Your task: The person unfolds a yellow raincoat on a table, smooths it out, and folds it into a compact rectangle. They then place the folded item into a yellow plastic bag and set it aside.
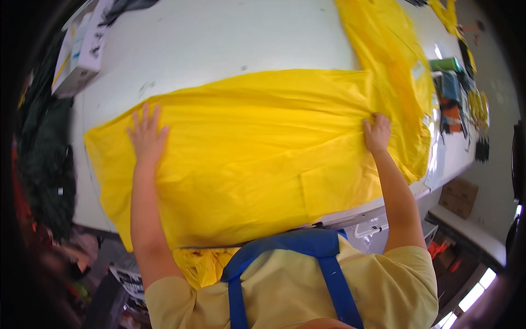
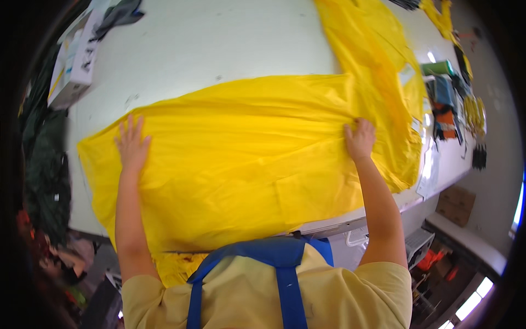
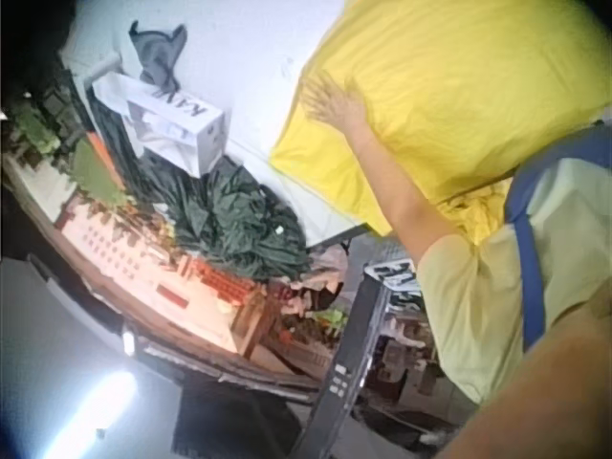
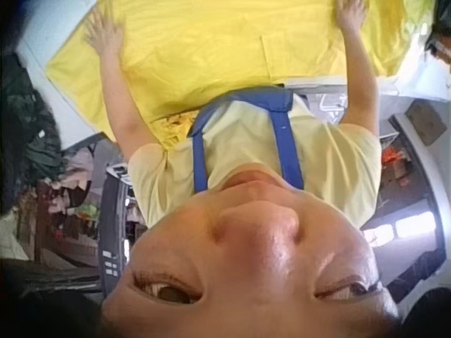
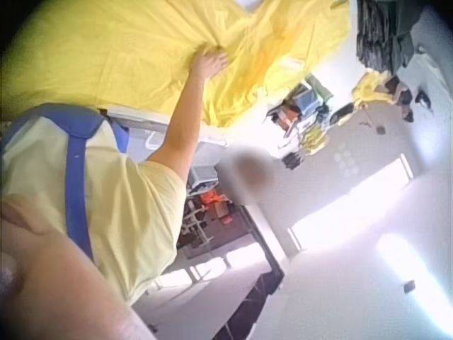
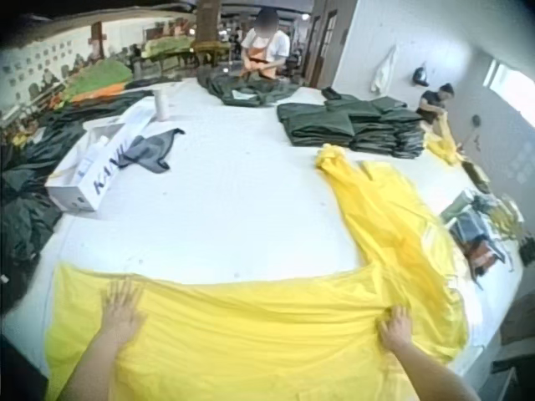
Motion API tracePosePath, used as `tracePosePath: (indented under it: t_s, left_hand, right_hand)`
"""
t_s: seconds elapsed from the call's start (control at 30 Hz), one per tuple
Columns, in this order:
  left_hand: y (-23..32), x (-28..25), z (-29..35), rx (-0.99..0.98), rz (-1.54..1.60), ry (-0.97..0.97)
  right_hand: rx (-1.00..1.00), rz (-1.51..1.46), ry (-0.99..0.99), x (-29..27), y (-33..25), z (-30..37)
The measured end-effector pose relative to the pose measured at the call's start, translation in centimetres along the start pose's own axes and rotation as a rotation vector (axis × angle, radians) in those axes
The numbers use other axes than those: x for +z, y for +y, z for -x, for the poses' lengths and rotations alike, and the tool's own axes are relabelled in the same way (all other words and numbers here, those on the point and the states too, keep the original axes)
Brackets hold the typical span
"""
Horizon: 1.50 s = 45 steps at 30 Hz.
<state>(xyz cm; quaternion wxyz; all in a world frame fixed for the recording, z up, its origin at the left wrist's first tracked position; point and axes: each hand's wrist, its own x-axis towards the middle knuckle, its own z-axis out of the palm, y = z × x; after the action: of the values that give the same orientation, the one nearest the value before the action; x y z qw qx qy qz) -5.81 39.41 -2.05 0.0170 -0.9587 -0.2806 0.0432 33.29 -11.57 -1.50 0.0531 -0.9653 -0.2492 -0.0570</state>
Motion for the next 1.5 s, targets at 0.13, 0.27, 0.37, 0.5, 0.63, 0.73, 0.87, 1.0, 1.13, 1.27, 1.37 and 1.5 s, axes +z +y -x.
tracePosePath:
  t_s: [0.13, 0.27, 0.37, 0.5, 0.63, 0.73, 0.87, 1.0, 1.13, 1.27, 1.37, 1.5]
  left_hand:
    - [0.9, 0.6, -0.2, -0.218, 0.031, -0.045]
    - [13.7, -4.0, -4.2, 0.211, 0.388, 0.175]
    - [28.2, -7.2, -6.6, 0.490, 0.659, 0.037]
    - [43.5, -8.2, -10.3, 0.739, 0.917, -0.056]
    - [49.7, -4.7, -13.5, 0.609, 0.650, 0.131]
    - [50.7, -3.8, -14.3, 0.589, 0.567, 0.133]
    - [52.1, -5.8, -15.6, 0.496, 0.535, -0.008]
    - [53.2, -5.6, -15.8, 0.427, 0.503, 0.031]
    - [51.2, -8.7, -15.8, 0.309, 0.639, -0.395]
    - [48.1, -10.2, -11.0, 0.253, 1.173, -0.640]
    - [43.0, -10.7, -6.4, 0.998, 0.894, -0.496]
    - [33.0, -11.8, -7.2, 0.265, 0.651, 0.149]
  right_hand:
    - [-0.020, -0.345, -0.072, -4.5, 1.5, -8.0]
    - [-0.111, -0.212, 0.158, -5.0, 4.2, -23.7]
    - [0.125, -0.061, 0.082, -0.5, 4.9, -33.1]
    - [0.022, -0.022, -0.352, 2.9, 3.3, -38.9]
    - [0.478, -1.678, -0.363, -0.8, 5.3, -38.5]
    - [0.065, -2.121, -0.267, -4.7, 10.8, -34.3]
    - [-0.087, -1.901, -0.099, -8.0, 8.7, -31.9]
    - [-0.409, -0.939, -0.088, -10.1, -2.1, -25.1]
    - [-1.043, -0.485, -0.258, -10.9, -9.2, -12.9]
    - [-0.826, -0.388, -0.275, -13.4, -4.0, -8.5]
    - [-0.351, -0.113, -0.275, -13.7, 4.5, -7.6]
    - [-0.282, -0.099, -0.174, -10.7, 12.8, -4.0]
